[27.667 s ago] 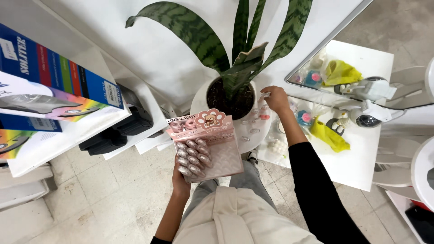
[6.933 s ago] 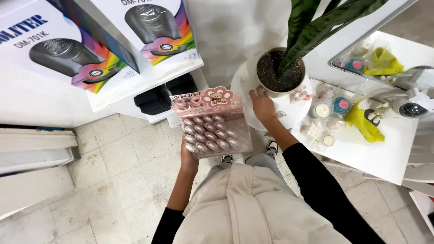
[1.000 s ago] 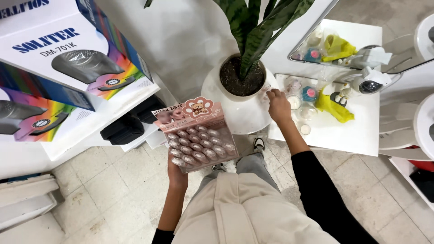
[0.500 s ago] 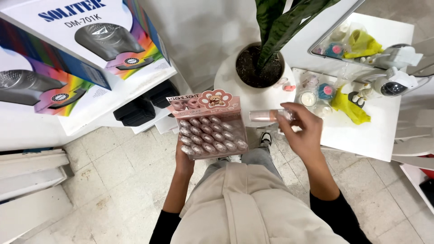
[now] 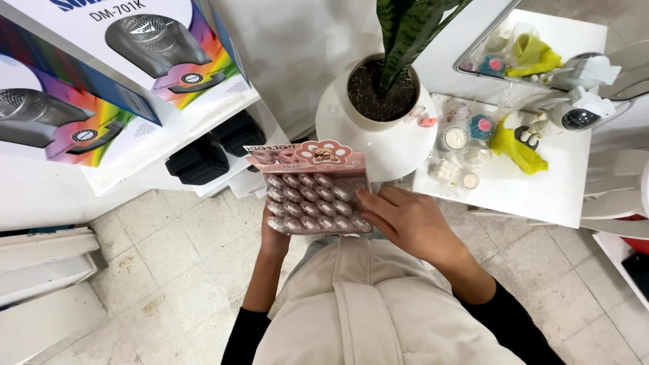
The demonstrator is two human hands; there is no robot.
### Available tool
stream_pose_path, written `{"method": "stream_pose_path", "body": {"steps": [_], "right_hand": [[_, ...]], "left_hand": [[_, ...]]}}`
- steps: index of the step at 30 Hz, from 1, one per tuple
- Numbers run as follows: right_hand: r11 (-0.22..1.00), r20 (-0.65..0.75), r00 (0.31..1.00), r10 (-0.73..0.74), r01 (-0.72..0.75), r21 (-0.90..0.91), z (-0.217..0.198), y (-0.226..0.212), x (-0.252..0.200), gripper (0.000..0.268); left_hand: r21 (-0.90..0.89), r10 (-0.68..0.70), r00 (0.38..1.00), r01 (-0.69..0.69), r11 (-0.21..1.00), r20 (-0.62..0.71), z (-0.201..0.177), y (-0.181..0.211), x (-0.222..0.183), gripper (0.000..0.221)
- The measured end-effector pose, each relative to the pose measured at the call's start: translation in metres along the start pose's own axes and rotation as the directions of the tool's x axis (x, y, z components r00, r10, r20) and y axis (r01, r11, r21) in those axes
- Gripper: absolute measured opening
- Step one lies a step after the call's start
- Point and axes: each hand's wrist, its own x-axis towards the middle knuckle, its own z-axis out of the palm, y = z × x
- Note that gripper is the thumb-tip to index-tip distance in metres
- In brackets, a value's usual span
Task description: The person walks through a retail store and places cosmetic highlighter tubes into a display box on a shelf. They pick up individual tubes from a table and insert them one by one into the packaging until the box is full.
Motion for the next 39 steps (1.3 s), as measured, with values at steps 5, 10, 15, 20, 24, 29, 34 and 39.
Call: {"method": "stream_pose_path", "body": {"steps": [5, 10, 15, 20, 24, 29, 34, 39], "right_hand": [[1.0, 0.01, 1.0, 0.02, -0.02, -0.013, -0.001, -0.003, -0.004, 0.029], [0.999, 0.041, 0.999, 0.015, -0.017, 0.044, -0.005, -0.005, -0.008, 0.034], [0.999, 0.078, 0.996, 0.037, -0.038, 0.011, -0.015, -0.008, -0.009, 0.033], [0.998, 0.105, 0.992, 0.065, -0.067, 0.018, -0.013, -0.005, -0.01, 0.036], [0.994, 0.095, 0.99, 0.102, -0.104, 0.021, -0.013, -0.004, -0.01, 0.038], [0.993, -0.035, 0.996, 0.081, -0.077, 0.094, -0.023, 0.014, -0.008, 0.035], [0.885, -0.217, 0.876, 0.43, -0.362, 0.294, 0.0, 0.097, -0.003, 0.021], [0.879, -0.384, 0.798, 0.463, -0.469, 0.085, 0.062, 0.224, 0.009, 0.019]], "left_hand": [[-0.01, 0.033, 0.999, -0.032, 0.999, 0.025, -0.001, 0.001, -0.007, 0.064], [0.018, 0.045, 0.998, -0.046, 0.999, 0.032, 0.025, 0.019, -0.015, 0.065], [0.009, 0.008, 1.0, -0.008, 1.0, -0.003, 0.026, 0.011, -0.014, 0.064], [0.03, 0.049, 0.999, -0.05, 0.998, 0.016, 0.027, 0.013, -0.016, 0.066], [0.055, 0.06, 0.998, -0.062, 0.997, 0.027, 0.036, 0.017, -0.016, 0.067], [0.044, 0.041, 0.999, -0.042, 0.998, 0.026, 0.039, 0.016, -0.014, 0.068], [0.06, 0.042, 0.999, -0.043, 0.997, 0.018, 0.03, 0.009, -0.012, 0.068], [0.015, -0.018, 0.998, 0.019, 1.0, -0.058, 0.022, 0.002, -0.01, 0.067]]}}
